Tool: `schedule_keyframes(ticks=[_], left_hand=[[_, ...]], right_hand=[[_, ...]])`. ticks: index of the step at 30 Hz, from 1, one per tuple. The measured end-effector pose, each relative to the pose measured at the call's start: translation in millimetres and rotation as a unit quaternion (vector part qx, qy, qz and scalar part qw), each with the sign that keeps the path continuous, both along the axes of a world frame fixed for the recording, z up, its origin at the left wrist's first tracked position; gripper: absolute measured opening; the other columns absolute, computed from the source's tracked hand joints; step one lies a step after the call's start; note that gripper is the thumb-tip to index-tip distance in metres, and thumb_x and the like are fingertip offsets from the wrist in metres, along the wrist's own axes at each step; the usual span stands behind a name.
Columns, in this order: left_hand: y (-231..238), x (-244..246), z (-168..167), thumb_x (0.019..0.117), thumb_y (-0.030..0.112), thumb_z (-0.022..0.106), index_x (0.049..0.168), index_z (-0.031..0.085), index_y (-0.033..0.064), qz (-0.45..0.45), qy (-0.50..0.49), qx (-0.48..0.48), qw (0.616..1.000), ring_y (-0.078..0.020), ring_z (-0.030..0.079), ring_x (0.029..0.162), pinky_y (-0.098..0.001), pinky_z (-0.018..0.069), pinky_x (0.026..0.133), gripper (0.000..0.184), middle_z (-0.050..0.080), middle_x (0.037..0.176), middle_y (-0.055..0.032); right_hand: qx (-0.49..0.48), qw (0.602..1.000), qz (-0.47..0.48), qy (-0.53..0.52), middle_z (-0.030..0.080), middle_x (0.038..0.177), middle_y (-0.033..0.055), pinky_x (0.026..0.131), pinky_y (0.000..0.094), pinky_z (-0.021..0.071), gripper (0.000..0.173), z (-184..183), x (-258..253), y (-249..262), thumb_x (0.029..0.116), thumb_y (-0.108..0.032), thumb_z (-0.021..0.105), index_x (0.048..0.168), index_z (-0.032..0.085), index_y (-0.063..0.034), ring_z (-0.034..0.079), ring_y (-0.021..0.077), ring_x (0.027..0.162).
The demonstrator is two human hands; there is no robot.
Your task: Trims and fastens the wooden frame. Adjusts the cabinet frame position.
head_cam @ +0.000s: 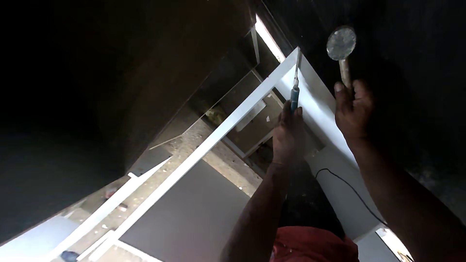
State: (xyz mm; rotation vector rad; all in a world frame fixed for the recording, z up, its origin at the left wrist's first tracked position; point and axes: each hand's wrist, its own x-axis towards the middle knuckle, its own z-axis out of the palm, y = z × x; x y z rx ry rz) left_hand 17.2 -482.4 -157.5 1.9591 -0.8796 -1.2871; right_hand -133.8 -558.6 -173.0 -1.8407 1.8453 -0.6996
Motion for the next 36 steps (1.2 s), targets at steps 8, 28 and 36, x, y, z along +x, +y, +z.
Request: schedule_keyframes(ticks=[8, 28, 36], left_hand=[[0.0, 5.9, 5.5, 0.1110, 0.036, 0.043, 0.148, 0.051, 0.0074, -0.026, -0.022, -0.001, 0.999, -0.0212, 0.064, 0.075, -0.0412, 0.0563, 0.070, 0.047, 0.068, 0.102, -0.0130], [-1.3, 6.3, 3.2, 0.1106, 0.035, 0.045, 0.145, 0.053, 0.0059, -0.023, -0.026, -0.018, 0.999, -0.0206, 0.065, 0.077, -0.0400, 0.0567, 0.071, 0.046, 0.067, 0.102, -0.0127], [7.0, 10.5, 9.4, 0.1107, 0.039, 0.043, 0.152, 0.046, 0.0114, -0.037, -0.014, -0.009, 0.999, -0.0254, 0.063, 0.074, -0.0429, 0.0556, 0.065, 0.050, 0.066, 0.106, -0.0163]], right_hand=[[-0.022, 0.998, 0.036, -0.049, 0.060, 0.079, 0.0054, 0.064, 0.0259, 0.0498, 0.031, 13.9, 1.5, -3.4, 0.1035, -0.031, 0.063, 0.096, 0.067, -0.0013, 0.057, 0.0088, 0.068], [0.016, 0.989, 0.135, 0.057, 0.062, 0.075, 0.0084, 0.058, 0.0358, 0.0504, 0.036, 46.0, 15.0, 1.2, 0.1092, -0.032, 0.047, 0.106, 0.067, -0.0025, 0.059, 0.0161, 0.063], [-0.011, 0.990, 0.133, 0.050, 0.062, 0.075, 0.0095, 0.058, 0.0354, 0.0514, 0.035, 45.5, 16.2, 0.7, 0.1091, -0.030, 0.048, 0.106, 0.065, 0.0000, 0.060, 0.0165, 0.063]])
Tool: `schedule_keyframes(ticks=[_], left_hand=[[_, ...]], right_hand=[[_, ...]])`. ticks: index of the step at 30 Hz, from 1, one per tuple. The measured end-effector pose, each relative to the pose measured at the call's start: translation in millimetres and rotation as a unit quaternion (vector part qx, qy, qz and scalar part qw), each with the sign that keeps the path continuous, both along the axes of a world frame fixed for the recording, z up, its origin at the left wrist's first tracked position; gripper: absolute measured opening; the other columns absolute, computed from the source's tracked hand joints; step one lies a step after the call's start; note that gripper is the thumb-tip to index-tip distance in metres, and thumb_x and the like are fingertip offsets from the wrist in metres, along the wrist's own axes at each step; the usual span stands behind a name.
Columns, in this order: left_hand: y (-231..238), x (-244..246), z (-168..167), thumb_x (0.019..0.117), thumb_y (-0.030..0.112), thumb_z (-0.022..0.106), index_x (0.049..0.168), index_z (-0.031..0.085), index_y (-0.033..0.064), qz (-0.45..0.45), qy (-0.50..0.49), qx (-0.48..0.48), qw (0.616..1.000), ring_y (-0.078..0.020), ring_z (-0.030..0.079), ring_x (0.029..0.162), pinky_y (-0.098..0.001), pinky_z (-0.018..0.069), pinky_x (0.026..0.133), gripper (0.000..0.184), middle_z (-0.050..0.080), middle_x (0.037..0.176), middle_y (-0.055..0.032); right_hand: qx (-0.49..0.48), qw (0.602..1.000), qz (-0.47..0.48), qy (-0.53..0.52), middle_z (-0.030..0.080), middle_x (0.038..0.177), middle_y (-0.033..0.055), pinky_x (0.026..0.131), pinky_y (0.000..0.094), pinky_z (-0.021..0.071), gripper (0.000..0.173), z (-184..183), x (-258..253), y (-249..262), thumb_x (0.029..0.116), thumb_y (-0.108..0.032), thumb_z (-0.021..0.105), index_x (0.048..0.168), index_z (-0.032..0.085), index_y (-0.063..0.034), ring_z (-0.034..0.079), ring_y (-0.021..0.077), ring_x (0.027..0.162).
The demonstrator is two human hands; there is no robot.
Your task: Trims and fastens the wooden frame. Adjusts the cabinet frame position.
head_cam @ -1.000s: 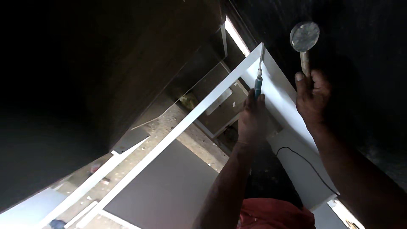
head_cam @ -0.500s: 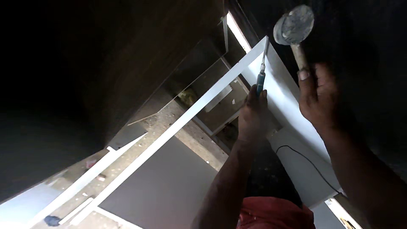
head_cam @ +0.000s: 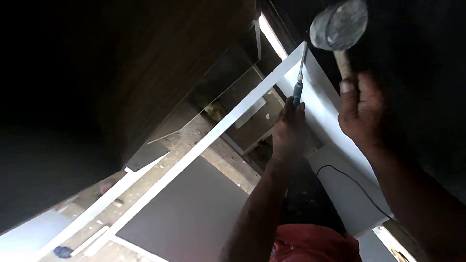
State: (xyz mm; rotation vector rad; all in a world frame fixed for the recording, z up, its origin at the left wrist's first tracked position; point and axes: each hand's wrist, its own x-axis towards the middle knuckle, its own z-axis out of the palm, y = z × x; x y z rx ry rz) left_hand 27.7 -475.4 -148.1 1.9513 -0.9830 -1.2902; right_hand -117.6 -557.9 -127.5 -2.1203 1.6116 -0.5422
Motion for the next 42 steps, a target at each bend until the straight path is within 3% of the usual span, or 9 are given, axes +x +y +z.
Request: schedule_keyframes(ticks=[2, 7, 12, 22, 26, 30, 33, 36, 42], left_hand=[[-5.5, -2.4, -7.2, 0.1104, 0.036, 0.045, 0.148, 0.051, 0.0072, 0.008, -0.014, -0.004, 1.000, -0.0228, 0.066, 0.079, -0.0420, 0.0569, 0.072, 0.048, 0.068, 0.108, -0.0148], [-14.9, -1.6, 11.0, 0.1115, 0.036, 0.042, 0.141, 0.055, 0.0088, 0.019, 0.053, 0.035, 0.998, -0.0178, 0.057, 0.064, -0.0369, 0.0531, 0.060, 0.042, 0.060, 0.083, -0.0080], [-24.9, -0.5, 36.3, 0.1118, 0.038, 0.039, 0.134, 0.054, 0.0089, 0.010, 0.076, 0.089, 0.993, -0.0184, 0.056, 0.064, -0.0370, 0.0525, 0.061, 0.040, 0.057, 0.080, -0.0077], [-2.5, -7.0, 10.4, 0.1103, 0.036, 0.045, 0.155, 0.040, 0.0081, -0.052, -0.026, 0.012, 0.998, -0.0308, 0.069, 0.090, -0.0506, 0.0590, 0.075, 0.053, 0.063, 0.126, -0.0194], [8.8, -9.1, 8.9, 0.1083, 0.043, 0.047, 0.156, 0.038, 0.0156, -0.033, 0.024, 0.004, 0.999, -0.0255, 0.066, 0.076, -0.0461, 0.0585, 0.064, 0.056, 0.064, 0.120, -0.0147], [15.7, -9.2, 0.4, 0.1076, 0.045, 0.048, 0.157, 0.038, 0.0232, 0.000, 0.078, 0.008, 0.997, -0.0201, 0.060, 0.063, -0.0406, 0.0559, 0.054, 0.055, 0.065, 0.107, -0.0104], [17.3, -3.8, 1.0, 0.0997, 0.035, 0.068, 0.139, 0.052, 0.0158, 0.044, 0.078, 0.000, 0.996, -0.0165, 0.059, 0.060, -0.0354, 0.0550, 0.051, 0.046, 0.064, 0.088, -0.0069], [14.3, 19.5, 2.1, 0.0978, 0.025, 0.070, 0.123, 0.057, 0.0071, 0.090, 0.028, -0.028, 0.995, -0.0132, 0.059, 0.062, -0.0313, 0.0543, 0.055, 0.033, 0.063, 0.084, -0.0045], [14.0, 81.2, 25.0, 0.0965, 0.034, 0.072, 0.113, 0.059, 0.0131, 0.116, -0.085, 0.032, 0.989, -0.0100, 0.055, 0.056, -0.0278, 0.0487, 0.049, 0.030, 0.061, 0.078, 0.0009]], right_hand=[[0.041, 0.999, -0.007, 0.024, 0.063, 0.077, 0.0110, 0.059, 0.0415, 0.0511, 0.037, -5.9, -1.7, -2.0, 0.1090, -0.034, 0.047, 0.106, 0.066, -0.0024, 0.062, 0.0210, 0.065], [0.037, 0.998, -0.030, -0.033, 0.058, 0.075, 0.0057, 0.058, 0.0309, 0.0494, 0.034, 4.9, -2.0, -4.5, 0.1105, -0.029, 0.045, 0.110, 0.064, -0.0008, 0.055, 0.0114, 0.061], [0.089, 0.994, -0.055, -0.040, 0.058, 0.078, 0.0048, 0.060, 0.0289, 0.0493, 0.036, 5.6, -10.3, -1.0, 0.1106, -0.032, 0.045, 0.114, 0.065, -0.0019, 0.054, 0.0093, 0.062], [0.074, 0.984, -0.082, -0.140, 0.055, 0.075, 0.0006, 0.055, 0.0251, 0.0479, 0.034, -8.3, -26.2, 6.6, 0.1115, -0.029, 0.043, 0.113, 0.063, -0.0013, 0.052, 0.0068, 0.059], [0.123, 0.972, -0.104, -0.173, 0.054, 0.075, -0.0031, 0.054, 0.0236, 0.0465, 0.041, -9.5, -18.6, 7.8, 0.1114, -0.036, 0.039, 0.113, 0.064, -0.0025, 0.049, 0.0043, 0.058], [0.116, 0.968, -0.107, -0.197, 0.055, 0.076, -0.0020, 0.055, 0.0243, 0.0489, 0.031, -13.8, -9.6, 6.9, 0.1081, -0.031, 0.051, 0.111, 0.064, -0.0022, 0.052, 0.0050, 0.060], [0.103, 0.975, -0.112, -0.161, 0.060, 0.081, -0.0029, 0.061, 0.0195, 0.0516, 0.025, -10.4, -2.1, 2.3, 0.1017, -0.028, 0.064, 0.109, 0.063, -0.0041, 0.056, 0.0001, 0.066], [0.083, 0.983, -0.113, -0.114, 0.060, 0.081, -0.0013, 0.061, 0.0199, 0.0498, 0.024, -11.9, 3.2, -9.0, 0.0992, -0.025, 0.067, 0.109, 0.063, -0.0036, 0.055, 0.0013, 0.065], [0.148, 0.983, -0.077, -0.076, 0.064, 0.092, 0.0060, 0.071, 0.0339, 0.0543, 0.042, -20.1, 22.6, -55.3, 0.0930, -0.039, 0.073, 0.115, 0.064, -0.0044, 0.061, 0.0123, 0.076]])
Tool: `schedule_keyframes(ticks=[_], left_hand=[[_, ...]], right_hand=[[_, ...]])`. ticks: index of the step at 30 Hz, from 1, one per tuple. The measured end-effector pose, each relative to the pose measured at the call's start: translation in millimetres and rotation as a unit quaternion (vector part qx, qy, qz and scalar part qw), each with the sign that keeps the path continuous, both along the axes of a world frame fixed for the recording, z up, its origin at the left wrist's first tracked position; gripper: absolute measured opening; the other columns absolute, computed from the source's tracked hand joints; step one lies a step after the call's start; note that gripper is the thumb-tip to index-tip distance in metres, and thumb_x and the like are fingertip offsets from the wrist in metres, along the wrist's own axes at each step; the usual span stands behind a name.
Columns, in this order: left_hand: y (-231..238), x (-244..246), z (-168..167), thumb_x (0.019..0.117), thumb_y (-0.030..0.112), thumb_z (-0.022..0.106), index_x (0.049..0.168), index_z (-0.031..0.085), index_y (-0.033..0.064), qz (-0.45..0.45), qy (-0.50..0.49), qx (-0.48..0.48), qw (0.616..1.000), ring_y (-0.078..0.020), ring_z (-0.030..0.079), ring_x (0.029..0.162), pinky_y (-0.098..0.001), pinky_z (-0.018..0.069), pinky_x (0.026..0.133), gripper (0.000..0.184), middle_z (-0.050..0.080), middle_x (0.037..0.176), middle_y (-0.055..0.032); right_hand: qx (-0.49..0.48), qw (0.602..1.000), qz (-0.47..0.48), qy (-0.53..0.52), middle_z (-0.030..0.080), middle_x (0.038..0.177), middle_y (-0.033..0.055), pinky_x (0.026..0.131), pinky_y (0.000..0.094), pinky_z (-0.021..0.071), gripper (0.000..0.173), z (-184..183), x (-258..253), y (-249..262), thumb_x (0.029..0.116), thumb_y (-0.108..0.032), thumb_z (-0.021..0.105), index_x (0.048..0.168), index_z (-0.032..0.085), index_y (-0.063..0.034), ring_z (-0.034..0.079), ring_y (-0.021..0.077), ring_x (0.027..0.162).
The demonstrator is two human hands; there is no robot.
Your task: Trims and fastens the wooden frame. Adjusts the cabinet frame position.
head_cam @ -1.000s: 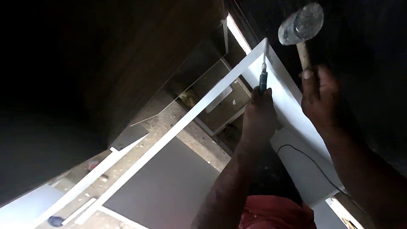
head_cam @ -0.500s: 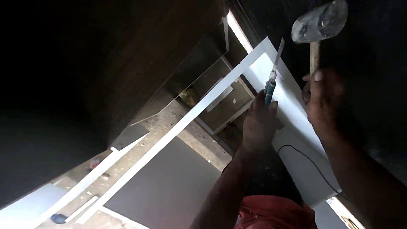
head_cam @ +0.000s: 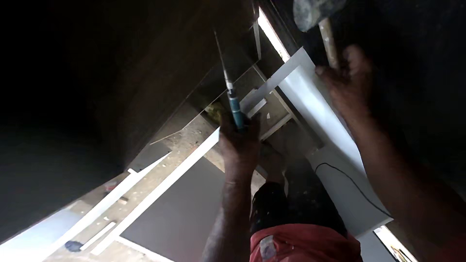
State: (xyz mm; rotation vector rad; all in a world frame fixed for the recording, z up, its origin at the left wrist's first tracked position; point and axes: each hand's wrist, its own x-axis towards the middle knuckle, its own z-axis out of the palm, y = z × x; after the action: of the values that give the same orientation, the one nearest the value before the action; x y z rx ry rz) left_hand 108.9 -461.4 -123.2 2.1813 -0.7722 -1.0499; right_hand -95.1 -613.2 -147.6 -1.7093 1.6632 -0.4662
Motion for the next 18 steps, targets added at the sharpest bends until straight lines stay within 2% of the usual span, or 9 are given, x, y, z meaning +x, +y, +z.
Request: schedule_keyframes(ticks=[3, 5, 6, 8, 10, 12, 15, 17, 18], left_hand=[[11.7, 19.8, -2.3, 0.0931, 0.046, 0.074, 0.117, 0.057, 0.0121, 0.018, -0.087, 0.052, 0.995, -0.0167, 0.056, 0.059, -0.0386, 0.0498, 0.052, 0.045, 0.060, 0.079, -0.0038], [14.6, 31.8, -7.0, 0.0918, 0.045, 0.076, 0.115, 0.057, 0.0124, 0.045, -0.110, 0.055, 0.991, -0.0117, 0.054, 0.057, -0.0331, 0.0488, 0.052, 0.044, 0.058, 0.077, -0.0006], [13.4, 35.7, -8.4, 0.0913, 0.042, 0.077, 0.113, 0.057, 0.0117, 0.060, -0.110, 0.056, 0.990, -0.0089, 0.054, 0.057, -0.0297, 0.0488, 0.053, 0.042, 0.059, 0.078, 0.0007], [9.8, 37.6, -6.7, 0.0894, 0.035, 0.080, 0.113, 0.058, 0.0092, 0.072, -0.109, 0.069, 0.989, -0.0087, 0.054, 0.060, -0.0294, 0.0495, 0.057, 0.041, 0.059, 0.080, -0.0005], [3.4, 36.2, -3.2, 0.0867, 0.032, 0.082, 0.115, 0.059, 0.0077, 0.081, -0.111, 0.095, 0.986, -0.0126, 0.055, 0.065, -0.0350, 0.0493, 0.061, 0.044, 0.059, 0.082, -0.0032], [1.1, 36.8, -2.9, 0.0856, 0.033, 0.083, 0.116, 0.060, 0.0084, 0.084, -0.115, 0.105, 0.984, -0.0151, 0.056, 0.066, -0.0381, 0.0489, 0.062, 0.046, 0.060, 0.083, -0.0041], [4.1, 38.4, -7.4, 0.0852, 0.034, 0.083, 0.114, 0.059, 0.0079, 0.077, -0.123, 0.097, 0.985, -0.0156, 0.055, 0.065, -0.0385, 0.0483, 0.061, 0.046, 0.059, 0.081, -0.0043], [7.6, 40.7, -11.1, 0.0852, 0.035, 0.083, 0.114, 0.059, 0.0077, 0.072, -0.120, 0.086, 0.986, -0.0155, 0.056, 0.064, -0.0388, 0.0486, 0.061, 0.046, 0.060, 0.081, -0.0040], [8.9, 41.6, -11.9, 0.0855, 0.035, 0.083, 0.114, 0.059, 0.0085, 0.070, -0.118, 0.083, 0.987, -0.0144, 0.056, 0.064, -0.0378, 0.0489, 0.061, 0.046, 0.060, 0.081, -0.0032]], right_hand=[[-0.003, 1.000, 0.014, -0.028, 0.061, 0.085, 0.0012, 0.068, 0.0294, 0.0512, 0.036, 0.8, 16.9, -16.8, 0.0925, -0.040, 0.074, 0.104, 0.065, -0.0077, 0.058, 0.0084, 0.071], [-0.054, 0.996, 0.032, -0.066, 0.059, 0.079, -0.0022, 0.061, 0.0234, 0.0483, 0.028, 4.0, 21.9, -18.9, 0.0961, -0.036, 0.071, 0.096, 0.065, -0.0088, 0.054, 0.0040, 0.065], [-0.086, 0.991, 0.047, -0.086, 0.060, 0.077, -0.0018, 0.059, 0.0224, 0.0486, 0.027, 6.4, 20.4, -18.1, 0.0985, -0.033, 0.068, 0.096, 0.066, -0.0068, 0.054, 0.0033, 0.063], [-0.118, 0.986, 0.081, -0.079, 0.061, 0.077, 0.0005, 0.059, 0.0229, 0.0504, 0.030, 15.5, 10.6, -7.6, 0.1047, -0.031, 0.060, 0.102, 0.068, -0.0017, 0.056, 0.0037, 0.062], [-0.084, 0.991, 0.104, -0.017, 0.060, 0.080, 0.0038, 0.061, 0.0275, 0.0514, 0.034, 27.9, -3.0, 8.9, 0.1087, -0.031, 0.050, 0.111, 0.065, -0.0004, 0.056, 0.0078, 0.064], [-0.062, 0.991, 0.115, 0.028, 0.062, 0.083, 0.0072, 0.064, 0.0303, 0.0523, 0.034, 36.1, -14.9, 25.9, 0.1093, -0.030, 0.048, 0.116, 0.063, 0.0000, 0.058, 0.0110, 0.068], [-0.131, 0.981, 0.131, 0.057, 0.063, 0.084, 0.0108, 0.063, 0.0310, 0.0533, 0.032, 32.4, -24.7, 48.2, 0.1082, -0.027, 0.051, 0.114, 0.062, 0.0023, 0.060, 0.0138, 0.069], [-0.152, 0.969, 0.150, 0.122, 0.065, 0.080, 0.0132, 0.057, 0.0394, 0.0535, 0.033, 26.5, -24.8, 53.4, 0.1075, -0.029, 0.051, 0.114, 0.064, 0.0007, 0.063, 0.0214, 0.064], [-0.134, 0.965, 0.154, 0.165, 0.067, 0.078, 0.0144, 0.054, 0.0458, 0.0528, 0.035, 24.6, -22.9, 53.1, 0.1074, -0.032, 0.050, 0.115, 0.065, -0.0015, 0.065, 0.0270, 0.062]])
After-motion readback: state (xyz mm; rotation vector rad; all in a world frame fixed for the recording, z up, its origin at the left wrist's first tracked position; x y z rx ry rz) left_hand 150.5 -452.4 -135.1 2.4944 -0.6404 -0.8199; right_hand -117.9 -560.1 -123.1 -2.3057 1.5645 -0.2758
